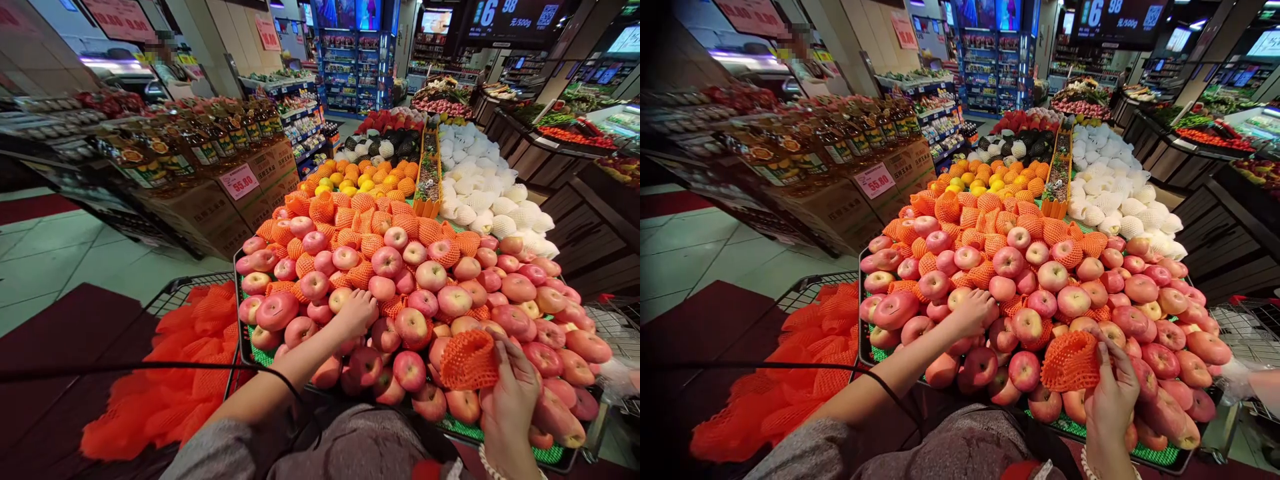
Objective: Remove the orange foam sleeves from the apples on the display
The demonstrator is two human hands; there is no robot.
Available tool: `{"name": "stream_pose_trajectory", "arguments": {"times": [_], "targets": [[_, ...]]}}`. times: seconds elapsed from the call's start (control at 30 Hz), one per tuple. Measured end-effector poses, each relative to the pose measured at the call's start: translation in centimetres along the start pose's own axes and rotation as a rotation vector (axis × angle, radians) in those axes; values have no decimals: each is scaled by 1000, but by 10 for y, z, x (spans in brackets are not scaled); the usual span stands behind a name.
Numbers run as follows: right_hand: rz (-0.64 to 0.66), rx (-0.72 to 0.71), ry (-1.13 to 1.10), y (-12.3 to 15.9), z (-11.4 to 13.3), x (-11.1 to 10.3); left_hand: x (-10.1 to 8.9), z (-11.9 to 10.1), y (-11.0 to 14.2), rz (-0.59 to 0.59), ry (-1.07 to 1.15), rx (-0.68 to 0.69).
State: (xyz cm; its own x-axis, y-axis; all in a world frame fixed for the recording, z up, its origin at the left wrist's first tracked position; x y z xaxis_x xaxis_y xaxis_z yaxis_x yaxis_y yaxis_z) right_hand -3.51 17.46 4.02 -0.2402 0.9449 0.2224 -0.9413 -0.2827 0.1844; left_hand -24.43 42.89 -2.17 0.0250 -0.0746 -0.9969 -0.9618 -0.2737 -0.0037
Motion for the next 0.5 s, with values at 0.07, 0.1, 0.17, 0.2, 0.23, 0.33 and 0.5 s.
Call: {"name": "stream_pose_trajectory", "arguments": {"times": [0.07,0.1,0.17,0.2,0.23,0.33,0.5], "targets": [[-6,-6,16,-1,-3,-3,11,-14,-5,-24,-66,-103],[-4,-5,23,-1,-5,-3,17,-20,-6,-37,-84,-155],[3,2,28,0,-7,-3,27,-29,-7,-48,-90,-221],[10,11,23,0,-8,-3,31,-31,-7,-47,-81,-237],[18,22,17,1,-9,-2,33,-31,-7,-41,-64,-239],[27,61,-6,2,-12,-2,32,-23,-5,4,11,-181],[38,112,-8,1,-18,-5,19,-1,-2,77,211,7]]}}
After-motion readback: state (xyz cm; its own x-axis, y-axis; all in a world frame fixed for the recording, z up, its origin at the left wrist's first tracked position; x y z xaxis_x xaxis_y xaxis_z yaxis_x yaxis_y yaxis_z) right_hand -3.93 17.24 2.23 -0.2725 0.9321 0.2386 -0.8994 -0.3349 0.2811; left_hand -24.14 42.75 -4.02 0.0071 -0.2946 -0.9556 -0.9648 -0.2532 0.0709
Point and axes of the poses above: each hand's wrist, its own y-axis away from the middle knuckle, its own x-axis out of the palm, z = x × y, the point moved 8 cm from there along -y, towards the middle knuckle, and after that the axes turned 13 degrees about x, right-handed, at the moved point
